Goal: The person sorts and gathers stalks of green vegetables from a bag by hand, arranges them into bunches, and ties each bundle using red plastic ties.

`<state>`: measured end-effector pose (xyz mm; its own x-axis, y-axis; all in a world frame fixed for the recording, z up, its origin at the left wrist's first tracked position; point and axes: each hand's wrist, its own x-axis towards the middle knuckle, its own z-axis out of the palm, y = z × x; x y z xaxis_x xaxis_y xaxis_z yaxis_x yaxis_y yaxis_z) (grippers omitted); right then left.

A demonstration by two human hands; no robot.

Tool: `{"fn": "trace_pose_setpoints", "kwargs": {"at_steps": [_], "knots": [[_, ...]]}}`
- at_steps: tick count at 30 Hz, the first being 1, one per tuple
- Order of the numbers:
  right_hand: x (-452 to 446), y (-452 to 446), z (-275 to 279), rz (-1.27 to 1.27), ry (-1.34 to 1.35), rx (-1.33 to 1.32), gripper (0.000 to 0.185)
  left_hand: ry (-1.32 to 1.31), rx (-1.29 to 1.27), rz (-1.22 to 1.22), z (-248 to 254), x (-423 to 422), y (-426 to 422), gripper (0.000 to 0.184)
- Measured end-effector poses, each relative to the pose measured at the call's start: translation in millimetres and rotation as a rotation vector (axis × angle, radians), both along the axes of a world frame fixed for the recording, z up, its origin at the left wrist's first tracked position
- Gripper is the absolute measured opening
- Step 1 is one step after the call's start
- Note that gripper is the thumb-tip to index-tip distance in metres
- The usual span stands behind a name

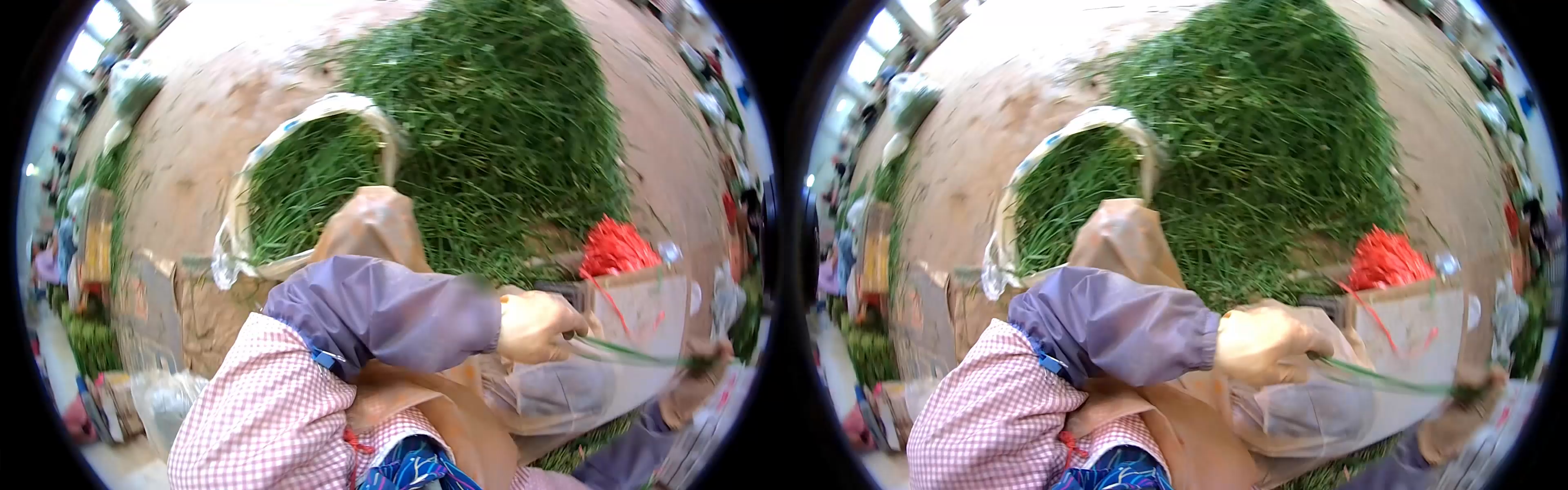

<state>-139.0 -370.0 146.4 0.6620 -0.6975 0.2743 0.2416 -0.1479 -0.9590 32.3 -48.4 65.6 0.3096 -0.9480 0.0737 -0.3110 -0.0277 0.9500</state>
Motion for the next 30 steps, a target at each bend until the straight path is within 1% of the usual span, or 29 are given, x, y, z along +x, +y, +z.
{"fn": "trace_pose_setpoints", "kwargs": {"at_steps": [1, 3, 4, 5, 6, 7, 8, 9, 10, 11, 12, 13, 14, 15, 16, 17, 18, 19, 22, 23, 24, 25, 26, 27, 28, 30], "knots": [[-21.5, -50.5, 22.0, -0.026, -0.033, -0.008, 0.031, 0.017, -0.104, 0.013, -8.8, 4.7, 15.1, 0.042], [-55.5, -154.3, 23.3, -0.118, 0.046, -0.099, 0.035, 0.218, -0.165, 0.162, -3.6, 15.8, 58.9, 0.040], [-66.4, -204.1, 12.0, -0.143, 0.136, -0.147, 0.038, 0.270, -0.173, 0.261, 2.8, 24.7, 86.1, 0.037], [-74.0, -251.8, -9.3, -0.140, 0.254, -0.186, 0.041, 0.202, -0.189, 0.407, 0.7, 30.2, 109.7, 0.032], [-80.4, -307.9, -40.7, -0.065, 0.381, -0.205, 0.044, 0.325, -0.201, 0.530, -0.6, 35.0, 136.6, 0.028], [-62.4, -281.9, -48.1, -0.131, 0.705, -0.378, 0.046, 0.427, -0.292, 0.722, -8.5, 33.3, 161.7, 0.029], [-41.8, -252.9, -67.1, -0.134, 1.116, -0.607, 0.048, 0.208, -0.441, 0.852, -39.8, 43.4, 186.4, 0.027], [-9.7, -191.8, -84.4, -0.038, 1.520, -0.879, 0.051, 0.428, -0.456, 1.061, -47.3, 36.6, 209.4, 0.024], [23.4, -132.9, -100.3, 0.137, 1.725, -1.129, 0.055, 0.453, -0.356, 1.258, -71.5, 31.7, 236.9, 0.023], [63.3, -84.8, -112.2, 0.283, 1.687, -1.290, 0.058, 0.469, -0.359, 1.456, -90.3, 24.9, 260.4, 0.023], [109.2, -34.5, -121.0, 0.407, 1.561, -1.390, 0.062, 0.637, -0.432, 1.639, -121.7, 16.6, 285.7, 0.022], [152.8, 9.0, -134.2, 0.389, 1.328, -1.391, 0.056, 0.703, -0.415, 1.769, -152.8, 6.2, 311.7, 0.022], [195.0, 51.4, -143.1, 0.524, 1.025, -1.422, 0.052, 0.754, -0.280, 1.942, -181.2, -7.8, 336.6, 0.023], [241.5, 133.7, -126.0, 0.662, 1.038, -1.297, 0.049, 0.884, -0.275, 2.114, -215.5, -25.7, 360.3, 0.024], [275.8, 191.6, -128.5, 0.791, 0.880, -1.321, 0.048, 0.938, -0.231, 2.258, -240.1, -42.8, 377.8, 0.025], [304.0, 236.2, -150.6, 0.888, 0.398, -1.419, 0.047, 0.978, -0.139, 2.368, -271.6, -61.4, 397.3, 0.026], [327.2, 300.9, -147.4, 1.072, 0.415, -1.322, 0.047, 0.971, -0.055, 2.448, -293.9, -77.1, 414.1, 0.031], [346.2, 351.0, -160.3, 1.188, 0.309, -1.323, 0.044, 0.966, 0.032, 2.524, -308.0, -86.4, 425.9, 0.036], [382.4, 482.0, -215.3, 1.546, 0.148, -1.229, 0.038, 1.091, 0.082, 2.540, -296.3, -72.0, 443.8, 0.047], [385.5, 520.4, -237.3, 1.620, 0.080, -1.232, 0.039, 1.043, -0.041, 2.536, -305.4, -64.2, 450.0, 0.060], [385.3, 554.0, -254.6, 1.694, -0.004, -1.217, 0.042, 0.926, -0.160, 2.443, -332.7, -62.0, 464.9, 0.062], [386.3, 583.2, -284.6, 1.726, -0.148, -1.206, 0.047, 0.814, -0.267, 2.341, -360.1, -60.2, 479.1, 0.064], [383.7, 610.2, -301.8, 1.781, -0.108, -1.272, 0.054, 0.790, -0.290, 2.367, -368.3, -52.4, 483.6, 0.062], [377.8, 630.4, -322.5, 1.741, -0.100, -1.410, 0.069, 0.761, -0.313, 2.393, -375.2, -41.2, 485.0, 0.060], [373.3, 645.2, -343.7, 1.734, -0.036, -1.482, 0.076, 1.090, -0.735, 2.294, -381.4, -33.1, 488.9, 0.050], [367.6, 663.2, -364.6, 1.730, 0.107, -1.627, 0.093, 1.037, -0.515, 2.407, -367.7, -23.4, 481.9, 0.038]]}}
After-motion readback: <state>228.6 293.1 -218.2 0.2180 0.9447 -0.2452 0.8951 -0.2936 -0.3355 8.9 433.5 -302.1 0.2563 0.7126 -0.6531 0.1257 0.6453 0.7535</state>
